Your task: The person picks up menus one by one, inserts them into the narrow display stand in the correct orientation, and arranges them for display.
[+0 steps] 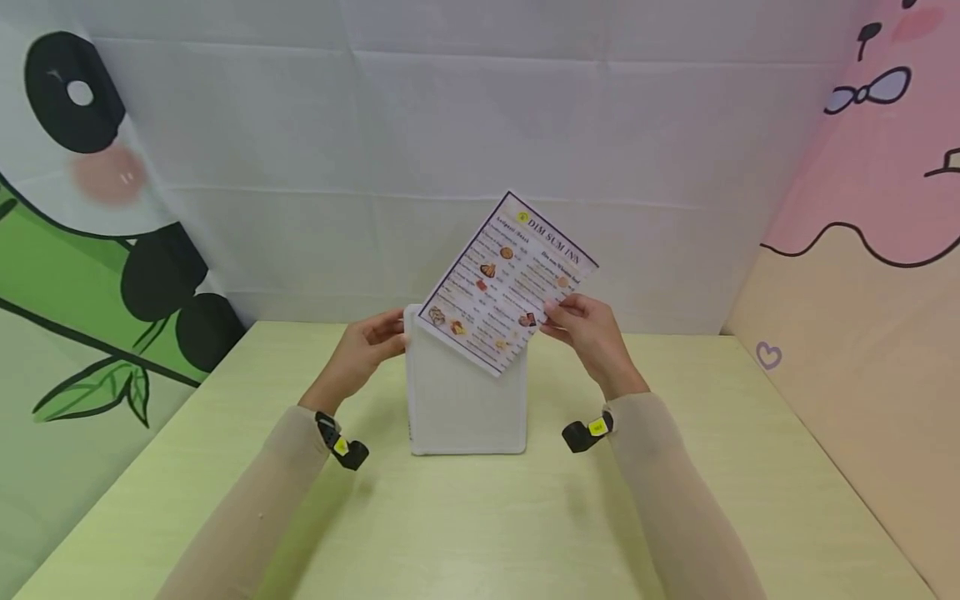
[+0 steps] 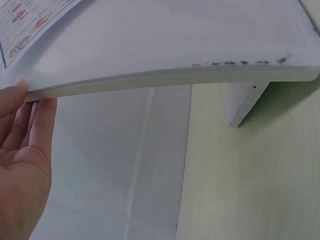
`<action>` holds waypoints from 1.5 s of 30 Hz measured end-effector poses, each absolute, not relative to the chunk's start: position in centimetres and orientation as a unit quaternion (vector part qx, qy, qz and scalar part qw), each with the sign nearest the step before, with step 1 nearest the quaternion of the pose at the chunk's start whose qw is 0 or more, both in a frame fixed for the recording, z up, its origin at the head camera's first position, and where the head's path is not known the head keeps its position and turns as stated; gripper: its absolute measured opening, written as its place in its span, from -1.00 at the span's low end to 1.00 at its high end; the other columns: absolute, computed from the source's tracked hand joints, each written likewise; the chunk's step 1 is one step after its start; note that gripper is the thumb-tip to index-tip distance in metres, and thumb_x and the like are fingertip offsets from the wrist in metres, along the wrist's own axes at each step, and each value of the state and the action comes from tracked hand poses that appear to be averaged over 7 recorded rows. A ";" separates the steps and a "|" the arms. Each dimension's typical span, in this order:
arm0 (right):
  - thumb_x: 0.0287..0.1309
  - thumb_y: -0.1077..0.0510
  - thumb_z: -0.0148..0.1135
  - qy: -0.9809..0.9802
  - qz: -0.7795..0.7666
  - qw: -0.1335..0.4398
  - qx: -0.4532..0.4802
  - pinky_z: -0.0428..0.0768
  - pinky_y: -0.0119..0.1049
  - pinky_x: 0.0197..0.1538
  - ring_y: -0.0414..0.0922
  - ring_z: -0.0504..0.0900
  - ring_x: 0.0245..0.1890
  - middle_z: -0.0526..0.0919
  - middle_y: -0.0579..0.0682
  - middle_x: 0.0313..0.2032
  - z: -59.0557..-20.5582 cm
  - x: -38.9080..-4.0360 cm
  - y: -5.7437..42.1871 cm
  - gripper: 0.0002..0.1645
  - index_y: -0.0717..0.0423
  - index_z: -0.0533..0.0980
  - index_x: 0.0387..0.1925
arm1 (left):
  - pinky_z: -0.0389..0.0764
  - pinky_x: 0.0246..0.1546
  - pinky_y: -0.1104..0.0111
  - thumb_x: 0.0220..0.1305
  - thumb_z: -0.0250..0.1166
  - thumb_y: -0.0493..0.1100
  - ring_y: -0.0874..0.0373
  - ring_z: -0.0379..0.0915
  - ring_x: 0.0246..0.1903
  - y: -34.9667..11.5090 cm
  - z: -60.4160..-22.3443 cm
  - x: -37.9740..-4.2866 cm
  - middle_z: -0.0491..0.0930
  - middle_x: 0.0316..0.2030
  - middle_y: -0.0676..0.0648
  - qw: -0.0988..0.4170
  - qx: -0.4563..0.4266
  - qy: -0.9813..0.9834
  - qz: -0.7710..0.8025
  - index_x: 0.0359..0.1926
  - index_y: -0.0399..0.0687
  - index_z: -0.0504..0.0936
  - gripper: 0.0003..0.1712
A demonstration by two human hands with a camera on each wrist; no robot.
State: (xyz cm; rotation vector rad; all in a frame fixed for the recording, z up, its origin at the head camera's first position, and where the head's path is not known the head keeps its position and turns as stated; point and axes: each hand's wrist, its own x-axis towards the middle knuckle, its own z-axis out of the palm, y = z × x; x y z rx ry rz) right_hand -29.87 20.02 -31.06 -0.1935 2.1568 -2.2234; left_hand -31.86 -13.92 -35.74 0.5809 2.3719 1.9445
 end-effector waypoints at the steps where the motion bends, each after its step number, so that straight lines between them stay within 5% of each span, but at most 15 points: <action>1: 0.31 0.17 0.17 0.694 -0.717 0.017 -0.062 0.64 -0.44 0.05 -0.20 0.62 -0.12 0.61 -0.09 -0.06 -31.0 -29.9 20.0 -0.62 0.21 0.42 0.10 | 0.62 0.08 0.36 0.30 0.27 -0.16 0.10 0.53 0.05 -13.9 -35.7 -31.8 0.53 0.10 -0.22 0.009 0.187 0.760 0.622 0.35 -0.09 0.36 -0.38; 13: 0.30 0.25 0.15 0.647 -0.760 -0.010 -0.059 0.66 -0.46 0.00 -0.23 0.65 -0.19 0.64 -0.11 -0.16 -30.7 -30.0 19.4 -0.79 0.20 0.45 -0.05 | 0.61 0.08 0.38 0.32 0.24 -0.21 0.03 0.49 0.10 -13.9 -35.7 -31.9 0.51 0.12 -0.22 0.018 0.180 0.757 0.628 0.36 -0.10 0.34 -0.40; 24: 0.28 0.21 0.17 0.638 -0.768 -0.034 -0.037 0.66 -0.47 -0.01 -0.18 0.61 -0.15 0.57 -0.06 -0.07 -30.2 -30.1 18.5 -0.49 0.32 0.38 0.22 | 0.62 0.08 0.36 0.32 0.24 -0.18 0.03 0.50 0.10 -13.9 -35.7 -31.8 0.51 0.13 -0.22 0.016 0.180 0.759 0.625 0.36 -0.08 0.35 -0.40; 45: 0.30 0.23 0.15 0.610 -0.790 -0.051 -0.030 0.66 -0.45 0.00 -0.15 0.59 -0.11 0.56 -0.02 0.00 -29.4 -30.8 17.5 -0.53 0.23 0.41 0.22 | 0.62 0.08 0.36 0.32 0.25 -0.17 0.06 0.51 0.08 -14.1 -35.9 -32.1 0.52 0.12 -0.21 0.016 0.184 0.756 0.627 0.36 -0.08 0.35 -0.40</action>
